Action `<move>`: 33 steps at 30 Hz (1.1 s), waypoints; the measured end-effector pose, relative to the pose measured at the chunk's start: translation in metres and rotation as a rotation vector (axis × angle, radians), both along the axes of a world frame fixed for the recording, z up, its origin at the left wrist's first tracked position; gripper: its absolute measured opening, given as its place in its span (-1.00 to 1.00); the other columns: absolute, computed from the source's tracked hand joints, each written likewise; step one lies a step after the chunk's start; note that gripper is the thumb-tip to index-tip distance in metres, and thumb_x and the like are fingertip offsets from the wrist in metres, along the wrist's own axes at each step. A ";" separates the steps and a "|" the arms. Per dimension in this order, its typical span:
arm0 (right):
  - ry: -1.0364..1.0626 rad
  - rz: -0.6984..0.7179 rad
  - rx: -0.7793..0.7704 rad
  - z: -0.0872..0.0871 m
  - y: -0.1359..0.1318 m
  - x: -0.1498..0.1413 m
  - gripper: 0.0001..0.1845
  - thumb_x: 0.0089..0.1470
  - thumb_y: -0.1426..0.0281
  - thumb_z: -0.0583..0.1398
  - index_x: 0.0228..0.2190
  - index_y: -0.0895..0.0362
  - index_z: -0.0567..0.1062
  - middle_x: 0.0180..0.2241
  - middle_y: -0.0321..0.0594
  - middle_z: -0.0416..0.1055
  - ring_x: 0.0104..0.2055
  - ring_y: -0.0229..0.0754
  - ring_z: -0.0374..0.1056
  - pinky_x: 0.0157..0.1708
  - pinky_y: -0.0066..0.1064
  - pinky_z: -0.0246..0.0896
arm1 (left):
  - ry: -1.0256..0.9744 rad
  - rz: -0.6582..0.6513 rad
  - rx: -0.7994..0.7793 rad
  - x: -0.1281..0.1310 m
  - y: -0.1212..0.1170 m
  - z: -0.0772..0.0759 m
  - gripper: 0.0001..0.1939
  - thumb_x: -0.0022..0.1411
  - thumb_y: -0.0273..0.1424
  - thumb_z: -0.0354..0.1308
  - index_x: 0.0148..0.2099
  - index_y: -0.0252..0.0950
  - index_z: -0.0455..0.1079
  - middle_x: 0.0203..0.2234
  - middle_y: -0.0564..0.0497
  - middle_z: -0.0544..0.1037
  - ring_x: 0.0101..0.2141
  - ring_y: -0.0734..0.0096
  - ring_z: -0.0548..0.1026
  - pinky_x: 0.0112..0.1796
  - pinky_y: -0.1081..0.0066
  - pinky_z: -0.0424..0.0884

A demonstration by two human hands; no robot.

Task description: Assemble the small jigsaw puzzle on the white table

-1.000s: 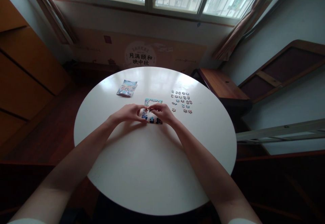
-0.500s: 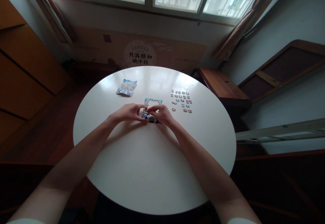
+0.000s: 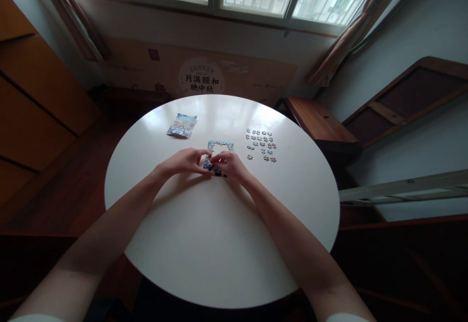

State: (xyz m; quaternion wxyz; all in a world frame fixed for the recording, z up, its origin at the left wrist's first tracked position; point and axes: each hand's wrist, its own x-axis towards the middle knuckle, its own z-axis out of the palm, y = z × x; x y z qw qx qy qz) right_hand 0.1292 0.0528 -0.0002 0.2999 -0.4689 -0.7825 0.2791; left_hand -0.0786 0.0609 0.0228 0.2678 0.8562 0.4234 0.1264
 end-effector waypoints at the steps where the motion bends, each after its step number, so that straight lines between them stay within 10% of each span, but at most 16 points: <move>1: -0.012 0.001 0.013 -0.001 0.000 0.000 -0.81 0.01 0.53 0.27 -0.34 0.07 0.66 -0.36 -0.21 0.52 -0.36 -0.25 0.39 -0.27 -0.42 0.26 | 0.005 0.003 -0.002 0.000 0.000 0.001 -0.33 -0.03 0.01 0.29 0.09 -0.20 0.42 -0.60 0.13 0.45 -0.57 0.47 0.37 -0.51 0.48 0.08; 33: -0.077 -0.038 0.090 0.005 -0.002 0.011 -0.89 0.03 0.43 0.29 -0.36 0.06 0.64 -0.37 -0.23 0.46 -0.33 -0.23 0.35 -0.25 -0.37 0.16 | 0.063 0.025 -0.014 0.000 0.001 0.000 -0.20 -0.07 0.09 0.27 0.17 -0.20 0.36 -0.55 0.12 0.46 -0.51 0.43 0.39 -0.46 0.47 0.09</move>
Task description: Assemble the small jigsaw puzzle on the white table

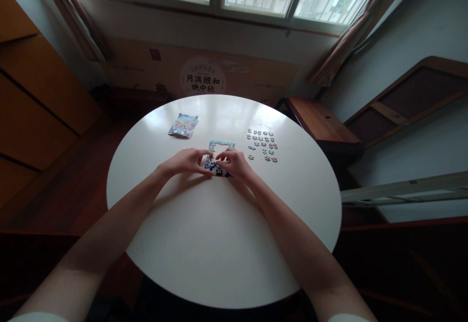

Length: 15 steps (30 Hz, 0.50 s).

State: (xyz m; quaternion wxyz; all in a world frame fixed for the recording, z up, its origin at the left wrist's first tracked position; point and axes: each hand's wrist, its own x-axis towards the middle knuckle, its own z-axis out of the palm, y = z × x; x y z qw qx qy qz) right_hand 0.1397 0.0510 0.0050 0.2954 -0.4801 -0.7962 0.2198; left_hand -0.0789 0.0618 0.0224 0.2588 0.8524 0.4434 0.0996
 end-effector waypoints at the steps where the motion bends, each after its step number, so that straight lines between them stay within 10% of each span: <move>1: -0.007 0.021 0.007 -0.001 0.000 -0.001 -0.89 0.03 0.42 0.29 -0.35 0.04 0.65 -0.37 -0.22 0.46 -0.32 -0.22 0.34 -0.24 -0.36 0.15 | 0.000 0.001 0.000 0.000 0.000 0.000 -0.20 -0.06 0.09 0.27 0.17 -0.19 0.36 -0.55 0.12 0.46 -0.51 0.43 0.39 -0.46 0.47 0.10; 15: -0.118 0.061 0.024 -0.003 -0.002 -0.003 -0.90 0.08 0.39 0.28 -0.36 -0.02 0.65 -0.31 -0.22 0.46 -0.19 -0.13 0.27 -0.11 -0.26 -0.07 | -0.013 0.004 -0.022 0.000 -0.002 0.004 -0.24 -0.06 0.07 0.28 0.15 -0.20 0.39 -0.54 0.11 0.48 -0.50 0.43 0.40 -0.46 0.48 0.13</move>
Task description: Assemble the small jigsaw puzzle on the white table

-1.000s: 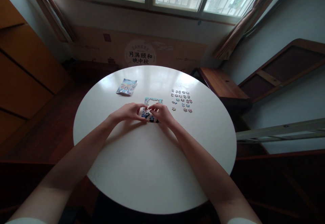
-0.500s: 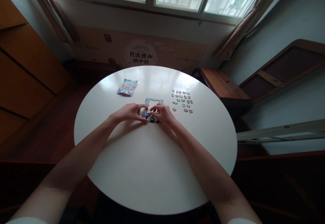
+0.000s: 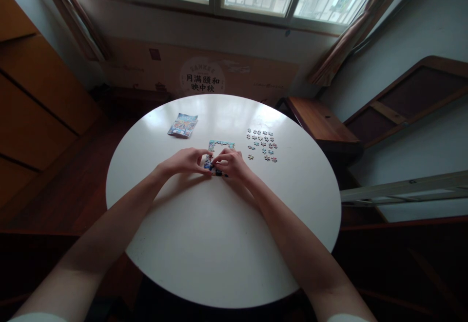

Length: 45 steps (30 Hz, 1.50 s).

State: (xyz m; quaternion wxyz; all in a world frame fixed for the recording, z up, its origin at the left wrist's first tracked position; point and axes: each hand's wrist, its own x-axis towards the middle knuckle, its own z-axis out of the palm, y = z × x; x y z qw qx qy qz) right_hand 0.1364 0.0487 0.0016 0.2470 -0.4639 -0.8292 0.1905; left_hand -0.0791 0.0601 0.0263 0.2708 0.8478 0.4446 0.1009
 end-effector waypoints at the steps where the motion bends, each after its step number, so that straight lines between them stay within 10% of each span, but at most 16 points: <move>1: -0.003 -0.002 0.003 0.000 0.000 0.000 -0.91 0.08 0.36 0.29 -0.36 -0.01 0.65 -0.31 -0.21 0.46 -0.18 -0.12 0.27 -0.11 -0.26 -0.08 | -0.011 -0.009 -0.011 -0.001 0.000 0.001 -0.24 -0.04 0.06 0.27 0.15 -0.21 0.38 -0.53 0.11 0.48 -0.50 0.43 0.40 -0.46 0.48 0.15; 45: 0.034 -0.351 0.131 -0.015 0.014 0.016 -0.82 0.12 0.40 0.16 -0.40 0.08 0.59 -0.39 -0.20 0.47 -0.24 -0.09 0.30 -0.13 -0.25 0.02 | -0.088 0.110 0.010 -0.004 0.007 -0.004 -0.46 0.12 -0.14 0.20 0.11 -0.27 0.40 -0.47 0.04 0.49 -0.47 0.42 0.40 -0.44 0.48 0.20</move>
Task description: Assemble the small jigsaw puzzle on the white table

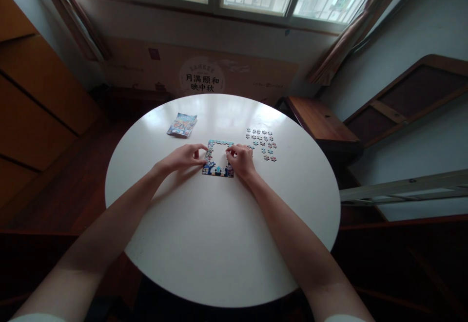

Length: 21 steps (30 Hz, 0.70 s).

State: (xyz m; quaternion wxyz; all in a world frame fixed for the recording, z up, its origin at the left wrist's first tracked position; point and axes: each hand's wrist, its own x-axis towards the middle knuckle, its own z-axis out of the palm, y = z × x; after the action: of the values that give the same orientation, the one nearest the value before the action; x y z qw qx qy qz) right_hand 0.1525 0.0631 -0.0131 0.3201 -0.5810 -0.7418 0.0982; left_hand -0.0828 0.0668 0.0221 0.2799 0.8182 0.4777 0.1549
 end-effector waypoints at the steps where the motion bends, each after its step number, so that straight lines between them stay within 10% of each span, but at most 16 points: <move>1: 0.000 0.000 -0.004 0.000 0.000 0.000 -0.82 0.12 0.40 0.16 -0.39 0.08 0.59 -0.39 -0.19 0.47 -0.24 -0.09 0.30 -0.13 -0.25 0.03 | -0.003 0.000 0.002 0.000 0.000 0.000 -0.46 0.11 -0.14 0.20 0.11 -0.27 0.40 -0.47 0.04 0.49 -0.47 0.42 0.40 -0.44 0.48 0.21; 21: -0.003 0.004 0.005 0.000 -0.001 0.000 -0.82 0.12 0.39 0.16 -0.40 0.08 0.58 -0.40 -0.21 0.47 -0.25 -0.09 0.30 -0.15 -0.25 0.02 | 0.006 0.008 -0.013 0.001 -0.002 0.003 -0.52 0.11 -0.15 0.21 0.04 -0.25 0.38 -0.48 0.05 0.49 -0.47 0.40 0.41 -0.44 0.46 0.20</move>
State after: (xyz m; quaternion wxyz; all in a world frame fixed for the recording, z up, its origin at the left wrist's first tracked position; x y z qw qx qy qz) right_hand 0.1521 0.0623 -0.0129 0.3202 -0.5790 -0.7436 0.0960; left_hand -0.0816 0.0648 0.0255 0.2830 0.8150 0.4828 0.1503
